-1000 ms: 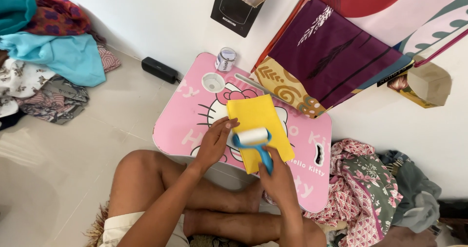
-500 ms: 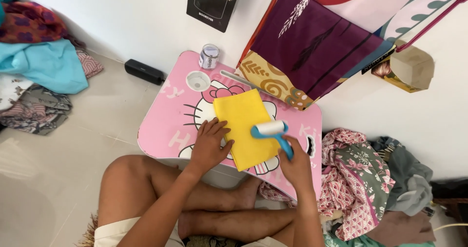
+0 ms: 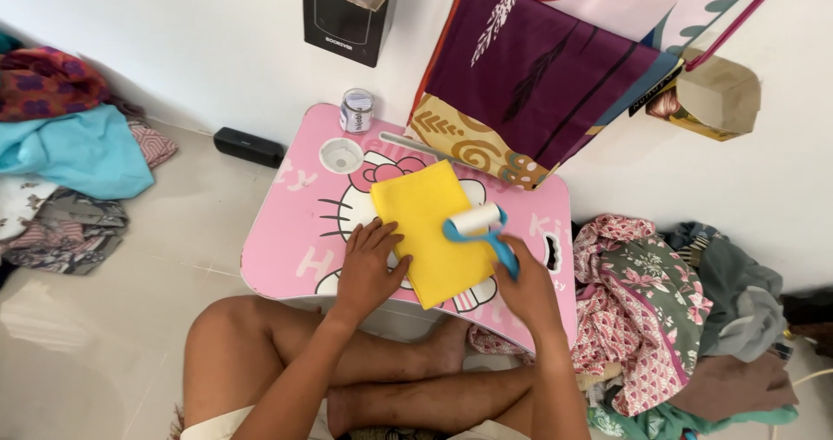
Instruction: Using a lint roller to remove debris from a yellow cloth placed on a small table.
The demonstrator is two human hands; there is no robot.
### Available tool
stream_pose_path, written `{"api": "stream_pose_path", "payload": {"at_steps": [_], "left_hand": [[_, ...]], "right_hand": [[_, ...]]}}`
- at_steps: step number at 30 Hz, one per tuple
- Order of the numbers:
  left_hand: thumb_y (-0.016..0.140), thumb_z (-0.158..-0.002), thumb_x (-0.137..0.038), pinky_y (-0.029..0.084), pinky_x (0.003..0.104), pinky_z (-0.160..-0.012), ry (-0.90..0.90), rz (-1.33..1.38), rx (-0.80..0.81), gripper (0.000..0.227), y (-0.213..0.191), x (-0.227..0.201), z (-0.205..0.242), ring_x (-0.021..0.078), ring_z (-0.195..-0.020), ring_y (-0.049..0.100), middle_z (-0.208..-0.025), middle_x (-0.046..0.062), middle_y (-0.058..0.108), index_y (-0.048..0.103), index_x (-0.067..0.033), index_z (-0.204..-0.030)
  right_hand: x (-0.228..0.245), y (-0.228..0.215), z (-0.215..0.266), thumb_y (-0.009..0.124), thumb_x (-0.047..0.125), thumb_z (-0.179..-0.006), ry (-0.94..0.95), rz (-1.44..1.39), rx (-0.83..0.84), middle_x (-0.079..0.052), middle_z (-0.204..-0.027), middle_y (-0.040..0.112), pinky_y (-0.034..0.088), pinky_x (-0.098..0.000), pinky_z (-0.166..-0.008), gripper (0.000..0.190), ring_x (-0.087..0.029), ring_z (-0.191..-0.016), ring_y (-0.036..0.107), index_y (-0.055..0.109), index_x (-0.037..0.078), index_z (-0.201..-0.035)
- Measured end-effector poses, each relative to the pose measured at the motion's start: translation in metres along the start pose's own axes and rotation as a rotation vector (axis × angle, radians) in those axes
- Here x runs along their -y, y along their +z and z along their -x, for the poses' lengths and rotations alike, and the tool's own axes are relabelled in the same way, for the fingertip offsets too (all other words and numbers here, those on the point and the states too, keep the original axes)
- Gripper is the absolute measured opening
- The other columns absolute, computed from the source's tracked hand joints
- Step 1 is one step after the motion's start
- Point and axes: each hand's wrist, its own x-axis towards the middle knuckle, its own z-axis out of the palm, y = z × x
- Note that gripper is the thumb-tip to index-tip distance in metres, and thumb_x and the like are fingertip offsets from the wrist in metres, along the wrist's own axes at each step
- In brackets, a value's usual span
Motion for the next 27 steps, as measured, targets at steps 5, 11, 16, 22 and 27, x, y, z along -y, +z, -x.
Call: {"api": "stream_pose_path", "payload": {"at_steps": [5,11,16,22,27], "left_hand": [[0.069,-0.092,-0.034,0.03,0.052,-0.121,0.097,0.064,-0.065,0.04,0.006,0.01,0.007,0.0313,-0.139,0.05,-0.14,0.008,0.065,0.071,-0.0079,-0.122],[0.069,-0.09,-0.036,0.032,0.053,-0.12,0.137,0.049,-0.098,0.038,0.016,0.018,0.006,0.0307,-0.14,0.051,-0.139,0.005,0.066,0.072,-0.0115,-0.119],[0.071,-0.085,-0.039,0.035,0.051,-0.118,0.162,0.044,-0.165,0.035,0.04,0.042,0.005,0.0267,-0.137,0.055,-0.136,0.0,0.069,0.075,-0.0175,-0.113],[0.074,-0.077,-0.052,0.042,0.046,-0.119,-0.026,-0.043,-0.202,0.038,0.078,0.066,-0.002,0.0184,-0.134,0.062,-0.131,-0.01,0.073,0.081,-0.0273,-0.105],[0.073,-0.071,-0.057,0.048,0.041,-0.114,-0.066,-0.125,-0.236,0.037,0.107,0.096,-0.01,0.013,-0.129,0.065,-0.124,-0.017,0.075,0.084,-0.032,-0.095]], "right_hand": [[-0.066,-0.002,0.063,0.061,0.03,-0.093,0.089,-0.096,-0.051,-0.006,-0.076,0.065,0.045,-0.0325,-0.065,0.044,-0.021,-0.063,0.057,0.062,0.031,-0.137],[-0.109,-0.01,0.072,0.074,0.02,-0.088,0.102,-0.311,-0.187,0.003,-0.089,0.075,0.048,-0.0253,-0.065,0.042,-0.011,-0.064,0.056,0.076,0.025,-0.129],[-0.103,-0.067,0.043,0.079,0.012,-0.086,0.155,-0.493,-0.303,0.001,-0.119,0.082,0.05,-0.0318,-0.073,0.04,-0.015,-0.078,0.063,0.081,0.018,-0.125],[-0.073,-0.15,-0.014,0.078,0.016,-0.088,-0.26,-0.494,-0.877,-0.001,-0.109,0.073,0.051,-0.0265,-0.07,0.044,-0.009,-0.082,0.06,0.072,0.01,-0.132],[-0.042,-0.192,-0.069,0.068,0.013,-0.099,-0.369,-0.579,-1.018,0.0,-0.071,0.052,0.04,-0.0307,-0.059,0.035,-0.011,-0.061,0.044,0.064,0.011,-0.134]]}}
